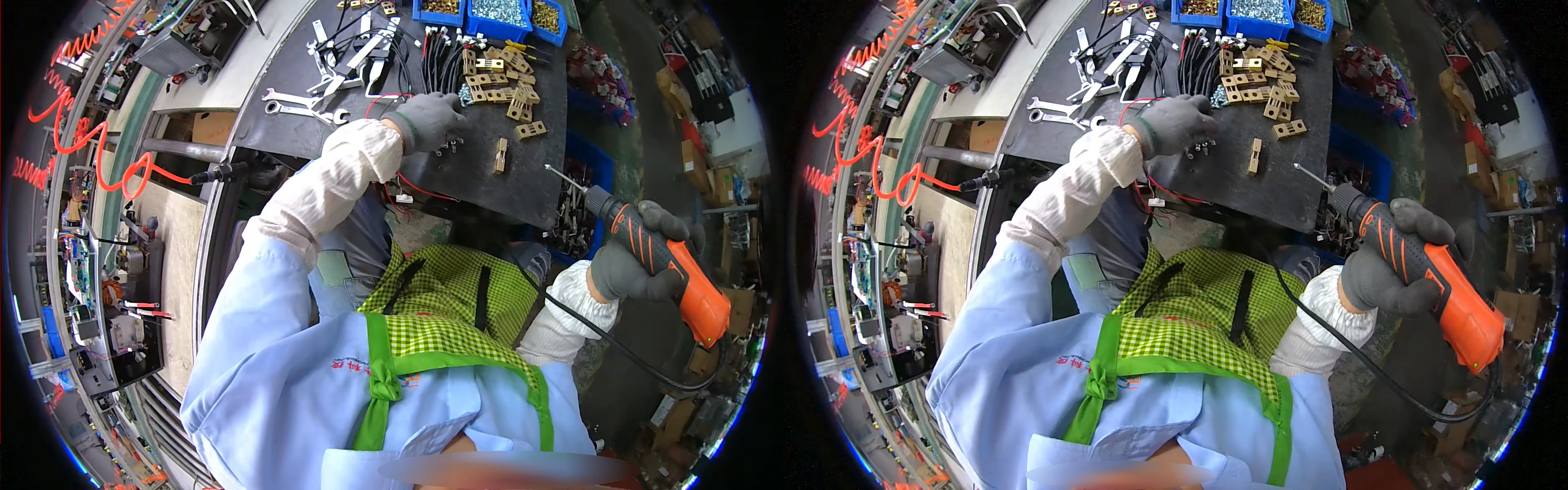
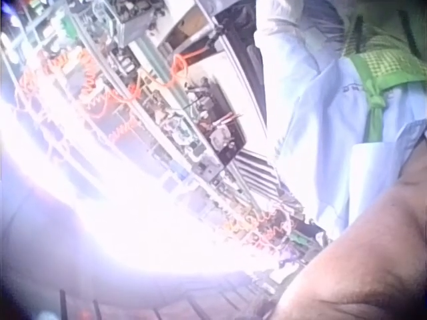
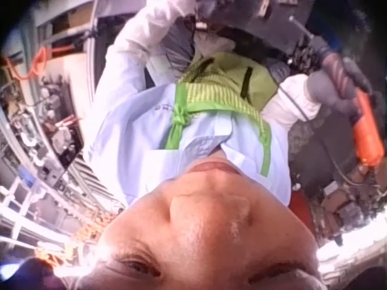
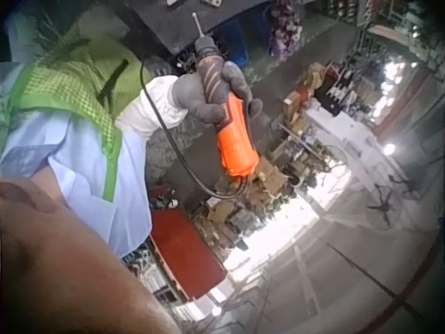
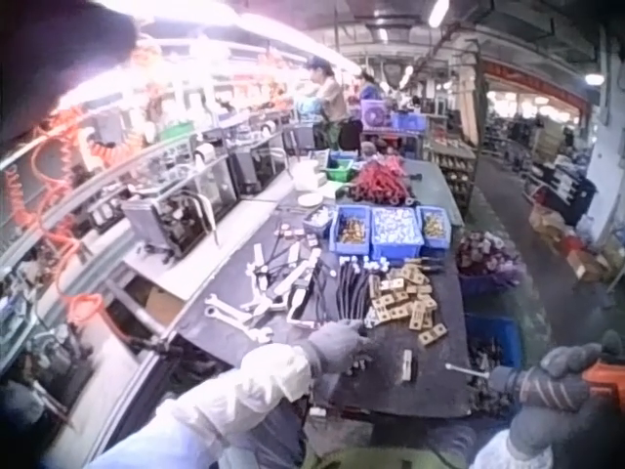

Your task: The recorder is using an electric screwdriver to attach components to brass electrical contacts.

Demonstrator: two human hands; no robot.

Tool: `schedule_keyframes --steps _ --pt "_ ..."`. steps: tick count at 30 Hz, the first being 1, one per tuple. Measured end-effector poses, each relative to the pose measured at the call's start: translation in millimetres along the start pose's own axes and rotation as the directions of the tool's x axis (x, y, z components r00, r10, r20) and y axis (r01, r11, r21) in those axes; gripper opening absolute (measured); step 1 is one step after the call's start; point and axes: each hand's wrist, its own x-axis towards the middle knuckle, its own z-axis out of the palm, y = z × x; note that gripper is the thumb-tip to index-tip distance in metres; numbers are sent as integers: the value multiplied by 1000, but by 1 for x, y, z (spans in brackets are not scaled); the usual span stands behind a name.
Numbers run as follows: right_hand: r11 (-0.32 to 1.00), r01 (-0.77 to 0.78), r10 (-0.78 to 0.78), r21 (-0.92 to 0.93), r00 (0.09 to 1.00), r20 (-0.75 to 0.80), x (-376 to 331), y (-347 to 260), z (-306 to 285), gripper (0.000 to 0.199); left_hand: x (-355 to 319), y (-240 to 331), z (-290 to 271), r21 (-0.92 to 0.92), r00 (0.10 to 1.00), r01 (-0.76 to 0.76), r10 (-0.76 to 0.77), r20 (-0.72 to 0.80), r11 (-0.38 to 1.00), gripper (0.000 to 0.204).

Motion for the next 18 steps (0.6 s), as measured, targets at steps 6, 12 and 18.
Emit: schedule_keyframes --steps 6,12,18 --pt "1000 -8 9 10 1000 -18 -7 -6 19 65 16 -12 12 73 988 1 -13 153 997 29" --pt "985 -79 70 155 996 59 -7 -3 12 61 20 -47 -3 -324 970 -133 56 -238 937 19" --pt "991 -66 68 120 998 -10 -7 -7 19 65 31 -72 -88 -882 774 -386 -425 -468 269 29"
